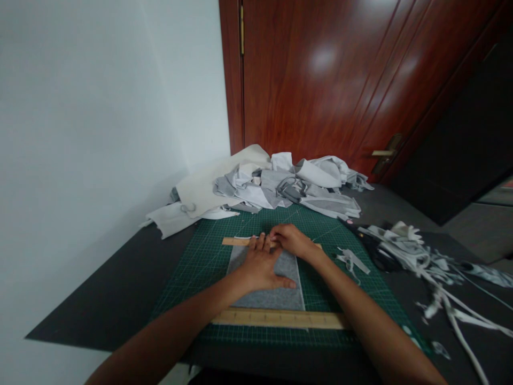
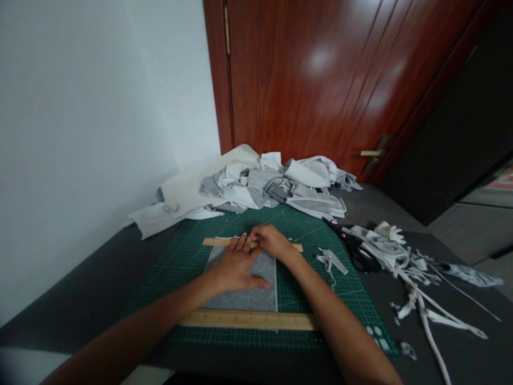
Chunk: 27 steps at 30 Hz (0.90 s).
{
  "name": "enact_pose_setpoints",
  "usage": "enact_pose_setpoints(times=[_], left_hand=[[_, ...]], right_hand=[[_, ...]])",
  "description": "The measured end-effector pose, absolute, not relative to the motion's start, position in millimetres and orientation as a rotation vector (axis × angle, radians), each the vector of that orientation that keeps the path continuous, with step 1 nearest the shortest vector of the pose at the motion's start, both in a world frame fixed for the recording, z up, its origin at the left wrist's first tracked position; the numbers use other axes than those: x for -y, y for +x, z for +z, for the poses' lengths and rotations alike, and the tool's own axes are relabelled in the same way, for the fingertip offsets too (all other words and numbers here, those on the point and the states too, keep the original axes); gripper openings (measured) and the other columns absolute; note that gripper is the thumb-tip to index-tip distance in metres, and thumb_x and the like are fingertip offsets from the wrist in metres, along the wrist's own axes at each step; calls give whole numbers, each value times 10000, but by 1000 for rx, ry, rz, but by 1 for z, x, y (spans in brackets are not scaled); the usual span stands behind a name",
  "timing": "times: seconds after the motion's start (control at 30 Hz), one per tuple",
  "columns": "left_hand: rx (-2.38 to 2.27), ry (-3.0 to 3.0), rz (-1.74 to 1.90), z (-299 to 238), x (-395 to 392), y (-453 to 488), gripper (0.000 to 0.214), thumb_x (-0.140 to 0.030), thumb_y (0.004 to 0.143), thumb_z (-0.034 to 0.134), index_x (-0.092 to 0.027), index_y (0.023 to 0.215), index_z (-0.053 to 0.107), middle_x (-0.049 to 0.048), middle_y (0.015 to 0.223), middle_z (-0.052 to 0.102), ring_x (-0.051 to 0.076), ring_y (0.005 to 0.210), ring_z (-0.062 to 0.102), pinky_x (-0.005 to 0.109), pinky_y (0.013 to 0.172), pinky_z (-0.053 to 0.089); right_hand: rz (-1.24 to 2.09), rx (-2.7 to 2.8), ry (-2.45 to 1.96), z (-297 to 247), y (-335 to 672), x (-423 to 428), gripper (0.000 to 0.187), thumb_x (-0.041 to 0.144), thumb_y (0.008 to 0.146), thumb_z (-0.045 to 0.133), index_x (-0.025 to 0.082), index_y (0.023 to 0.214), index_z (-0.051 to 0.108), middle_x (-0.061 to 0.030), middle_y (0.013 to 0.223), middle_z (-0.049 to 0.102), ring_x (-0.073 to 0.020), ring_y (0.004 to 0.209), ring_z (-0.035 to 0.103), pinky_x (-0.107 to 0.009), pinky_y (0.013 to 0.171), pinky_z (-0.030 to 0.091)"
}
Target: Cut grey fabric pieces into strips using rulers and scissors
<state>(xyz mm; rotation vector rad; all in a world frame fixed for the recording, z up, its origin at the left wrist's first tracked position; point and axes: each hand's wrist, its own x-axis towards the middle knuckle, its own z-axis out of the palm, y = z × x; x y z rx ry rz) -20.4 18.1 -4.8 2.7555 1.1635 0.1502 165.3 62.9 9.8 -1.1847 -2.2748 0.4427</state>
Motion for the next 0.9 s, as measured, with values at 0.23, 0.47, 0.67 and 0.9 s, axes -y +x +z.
enact_pose_setpoints(times=[0.23,0.47,0.67,0.9], left_hand=[[-1146,2751,154,-3,-18,-21,1274,-1031,658,390,-225,1636,264,201,1688,232,477,1562,104,666,1240,33],[-1179,2742,118,5,-15,-20,1273,-1011,656,456,-246,1647,226,220,1680,236,495,1553,123,678,1225,69],[-1178,2741,110,6,-13,-20,1251,-1002,673,454,-216,1632,283,236,1671,247,502,1552,118,676,1222,67],[-1163,2744,140,3,-14,-21,1255,-1006,667,456,-206,1622,308,232,1669,261,504,1552,115,672,1223,68]], right_hand=[[297,2411,-1353,23,173,-57,210,12,817,603,171,884,724,-47,852,733,-174,808,648,-244,722,398],[135,2549,-1647,49,182,-44,55,228,889,717,174,884,710,-78,882,733,-202,843,650,-266,698,365],[57,2579,-1779,58,186,-37,211,382,939,684,177,901,716,-102,918,742,-228,903,675,-273,714,384],[24,2477,-2010,64,189,-31,225,106,953,520,168,941,736,-139,1005,758,-241,939,697,-285,728,400]])
